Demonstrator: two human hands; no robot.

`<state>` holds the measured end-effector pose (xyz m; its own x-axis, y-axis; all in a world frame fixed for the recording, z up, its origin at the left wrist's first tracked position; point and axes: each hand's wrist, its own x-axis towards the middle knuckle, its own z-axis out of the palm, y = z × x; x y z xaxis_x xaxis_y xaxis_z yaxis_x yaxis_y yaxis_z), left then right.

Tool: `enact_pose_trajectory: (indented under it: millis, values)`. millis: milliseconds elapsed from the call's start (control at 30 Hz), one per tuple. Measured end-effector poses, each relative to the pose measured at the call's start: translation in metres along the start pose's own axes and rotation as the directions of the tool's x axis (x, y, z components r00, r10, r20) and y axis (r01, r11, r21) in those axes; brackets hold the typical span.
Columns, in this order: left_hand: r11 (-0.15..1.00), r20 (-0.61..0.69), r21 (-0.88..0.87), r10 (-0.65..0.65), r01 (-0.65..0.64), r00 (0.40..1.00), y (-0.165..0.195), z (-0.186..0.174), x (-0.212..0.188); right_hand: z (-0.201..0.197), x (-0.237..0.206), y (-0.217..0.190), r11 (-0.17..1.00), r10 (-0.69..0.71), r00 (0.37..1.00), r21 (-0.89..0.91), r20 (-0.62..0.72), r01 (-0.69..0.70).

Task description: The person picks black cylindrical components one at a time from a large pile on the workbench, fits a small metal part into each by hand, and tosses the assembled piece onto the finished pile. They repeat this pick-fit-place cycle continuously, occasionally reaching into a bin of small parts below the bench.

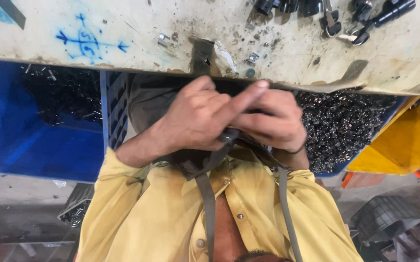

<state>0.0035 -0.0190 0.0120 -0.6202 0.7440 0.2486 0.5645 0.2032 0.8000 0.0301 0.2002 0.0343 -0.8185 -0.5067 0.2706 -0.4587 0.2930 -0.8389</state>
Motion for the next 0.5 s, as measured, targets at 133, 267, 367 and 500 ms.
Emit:
enact_pose_trajectory:
  millis: [133, 267, 367, 500]
  values:
    - [0.925, 0.046, 0.246, -0.311, 0.291, 0.949, 0.01, -0.048, -0.03, 0.011, -0.009, 0.009, 0.993, 0.047, 0.993, 0.117, -0.109, -0.034]
    - [0.061, -0.175, 0.8, -0.928, 0.597, 0.33, 0.02, -0.091, -0.094, 0.021, -0.026, 0.018, 0.61, 0.671, 0.385, 0.767, -0.634, 0.2]
    - [0.209, -0.489, 0.743, -0.478, 0.635, 0.73, 0.007, -0.091, -0.101, 0.026, -0.034, 0.028, 0.428, 0.74, 0.528, 0.897, -0.417, 0.109]
    - [0.661, -0.395, 0.612, -0.219, 0.434, 0.892, -0.041, -0.063, -0.027, 0.04, -0.042, 0.015, -0.085, 0.617, 0.787, 0.992, -0.023, 0.096]
